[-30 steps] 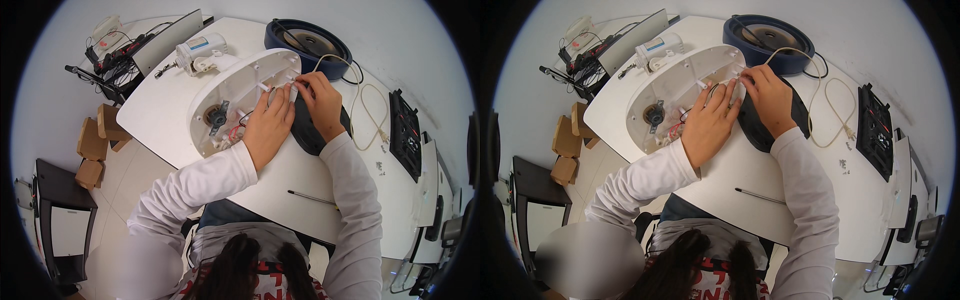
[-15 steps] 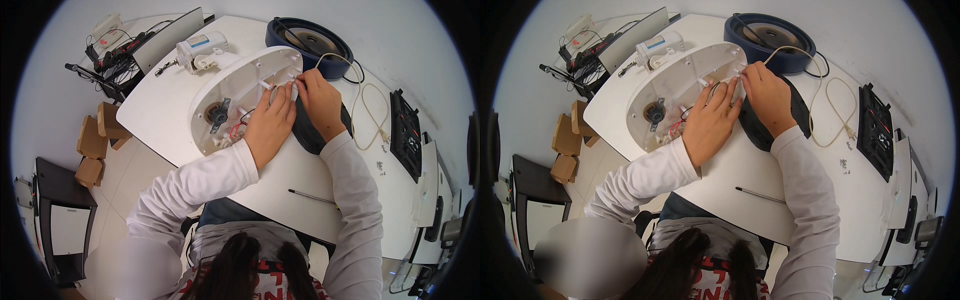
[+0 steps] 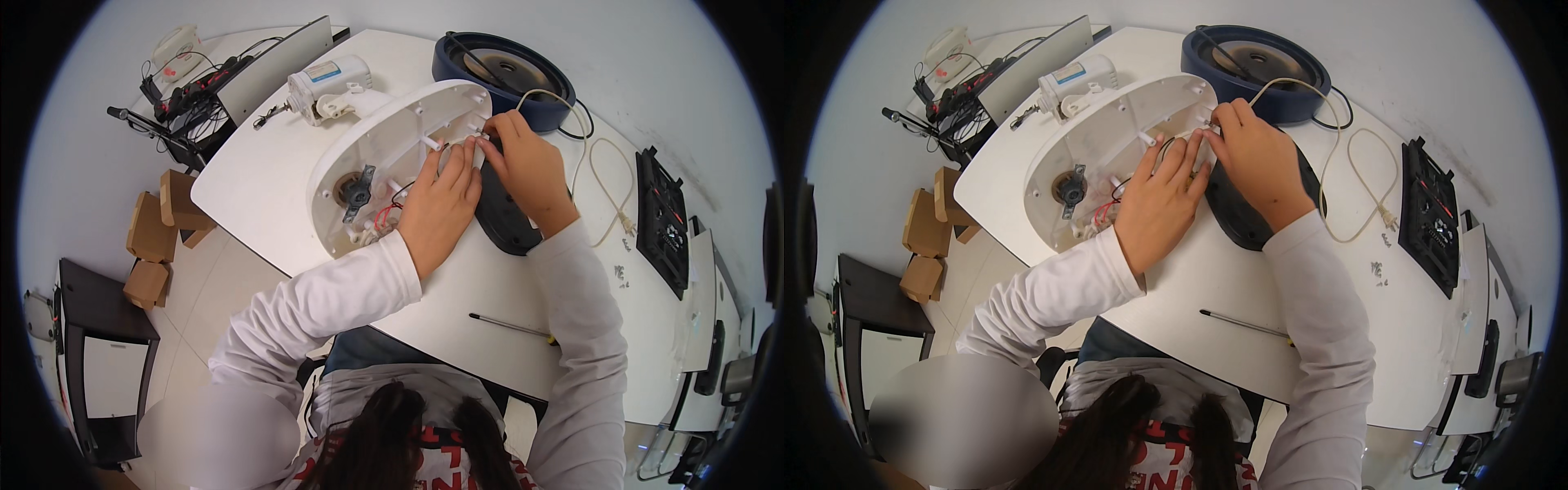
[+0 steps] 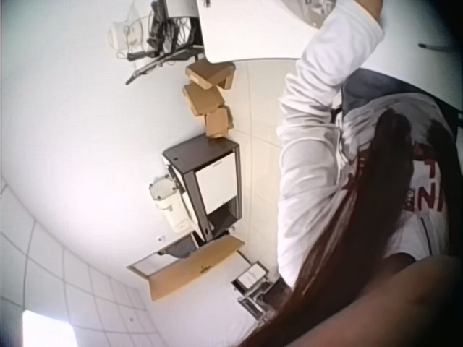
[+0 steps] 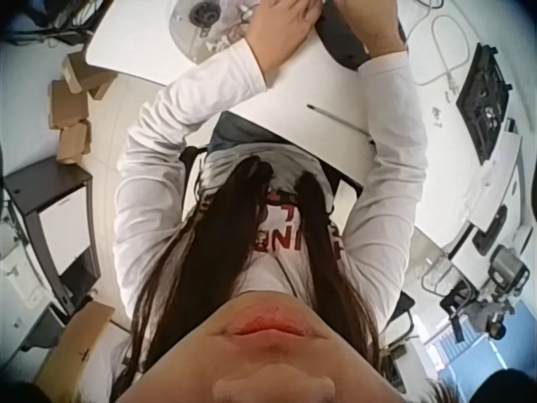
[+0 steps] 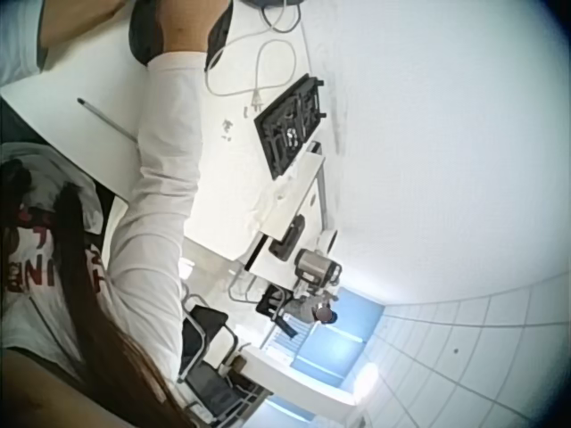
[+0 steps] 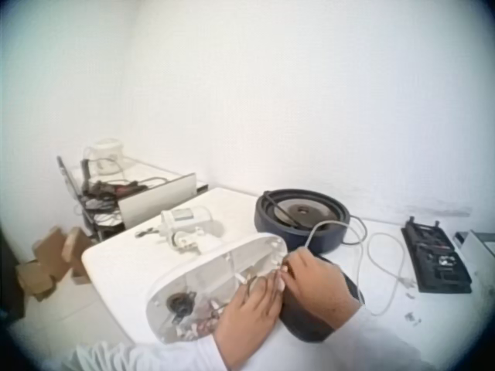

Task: The person assembles an electronic device by connecting wires to a white plastic housing, securing components with a screwdriver, and attaching a black base plate. The person handles screws, wires, and a screwdriver throughout the process.

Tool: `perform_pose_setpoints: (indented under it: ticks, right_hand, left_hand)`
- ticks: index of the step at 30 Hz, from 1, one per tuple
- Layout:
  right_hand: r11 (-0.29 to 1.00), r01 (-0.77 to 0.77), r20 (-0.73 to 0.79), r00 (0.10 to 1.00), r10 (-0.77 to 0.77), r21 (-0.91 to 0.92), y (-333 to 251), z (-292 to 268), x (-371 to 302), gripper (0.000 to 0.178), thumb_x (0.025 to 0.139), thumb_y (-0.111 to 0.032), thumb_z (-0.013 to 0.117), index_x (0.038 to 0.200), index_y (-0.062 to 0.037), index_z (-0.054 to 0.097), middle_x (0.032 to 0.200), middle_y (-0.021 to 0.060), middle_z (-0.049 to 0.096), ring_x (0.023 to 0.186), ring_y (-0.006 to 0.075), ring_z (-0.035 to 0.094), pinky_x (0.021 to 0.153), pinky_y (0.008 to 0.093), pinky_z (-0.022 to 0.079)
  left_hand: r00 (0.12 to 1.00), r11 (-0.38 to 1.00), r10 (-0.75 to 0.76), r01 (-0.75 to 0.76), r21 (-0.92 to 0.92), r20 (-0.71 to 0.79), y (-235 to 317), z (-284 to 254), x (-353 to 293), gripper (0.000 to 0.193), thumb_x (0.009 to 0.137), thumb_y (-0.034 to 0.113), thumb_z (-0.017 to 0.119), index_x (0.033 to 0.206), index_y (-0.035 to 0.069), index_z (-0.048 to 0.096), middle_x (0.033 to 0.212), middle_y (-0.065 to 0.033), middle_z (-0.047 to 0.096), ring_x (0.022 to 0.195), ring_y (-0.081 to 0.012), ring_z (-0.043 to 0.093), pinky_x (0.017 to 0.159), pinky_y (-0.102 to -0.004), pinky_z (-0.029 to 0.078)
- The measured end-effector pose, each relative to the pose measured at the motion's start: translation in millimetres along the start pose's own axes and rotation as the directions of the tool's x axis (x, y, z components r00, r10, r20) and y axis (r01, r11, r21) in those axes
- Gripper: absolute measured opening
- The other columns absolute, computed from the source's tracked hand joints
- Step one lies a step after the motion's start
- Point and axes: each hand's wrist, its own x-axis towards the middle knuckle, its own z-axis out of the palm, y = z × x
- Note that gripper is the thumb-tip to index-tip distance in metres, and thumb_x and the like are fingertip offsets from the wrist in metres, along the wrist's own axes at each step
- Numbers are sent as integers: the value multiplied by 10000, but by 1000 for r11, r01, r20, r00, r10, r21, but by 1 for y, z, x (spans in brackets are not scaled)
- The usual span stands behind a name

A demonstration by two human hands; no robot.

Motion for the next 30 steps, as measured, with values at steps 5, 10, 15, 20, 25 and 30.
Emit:
perform_pose_setpoints:
  ticks: [5,10,15,20,25,30]
  right_hand:
    - [996,-17,15,1000,16,89,9,-43,15,204,822,-158,649,993,-98,555,905,32,619,783,229,638,617,321,499]
    - [1000,-22,283,959,21,0,3,-96,6,241,797,-156,675,995,-86,557,903,60,626,831,265,622,689,356,486]
    - [999,0,765,643,-33,44,-35,-141,-49,351,742,-284,735,977,-73,584,912,73,611,842,263,613,700,387,484]
    - [987,-21,892,426,151,-157,-46,-162,-103,429,660,-265,796,996,-89,596,960,47,595,852,257,604,704,371,489]
    - [949,-112,818,483,312,-295,-40,-160,-152,337,691,-189,766,947,-79,576,914,64,570,841,266,596,704,369,480]
    - [929,-369,738,631,238,15,-21,-163,-158,294,758,-133,722,997,-60,565,888,111,602,791,328,594,686,376,473]
  left_hand:
    - [1000,1000,-5,5,-9,9,1,-1,0,365,757,108,550,1106,32,622,1364,-181,455,1203,-281,448,1070,-446,303]
    - [1000,999,-16,16,-28,8,1,0,1,386,738,106,569,1114,36,617,1367,-174,452,1201,-278,447,1070,-446,301]
    - [1000,1000,1,-1,3,29,-1,-2,-1,399,732,115,573,1121,38,611,1367,-184,445,1211,-281,433,1073,-449,295]
    - [998,998,5,-9,58,61,-3,-3,-4,395,741,124,563,1124,39,610,1373,-190,436,1218,-281,423,1077,-449,289]
    - [998,998,16,-20,56,61,2,-2,1,392,750,125,559,1129,41,610,1380,-187,431,1230,-280,417,1081,-449,284]
    - [997,997,15,-20,69,72,-1,-3,-1,394,747,120,566,1131,43,611,1384,-181,429,1240,-278,412,1084,-449,281]
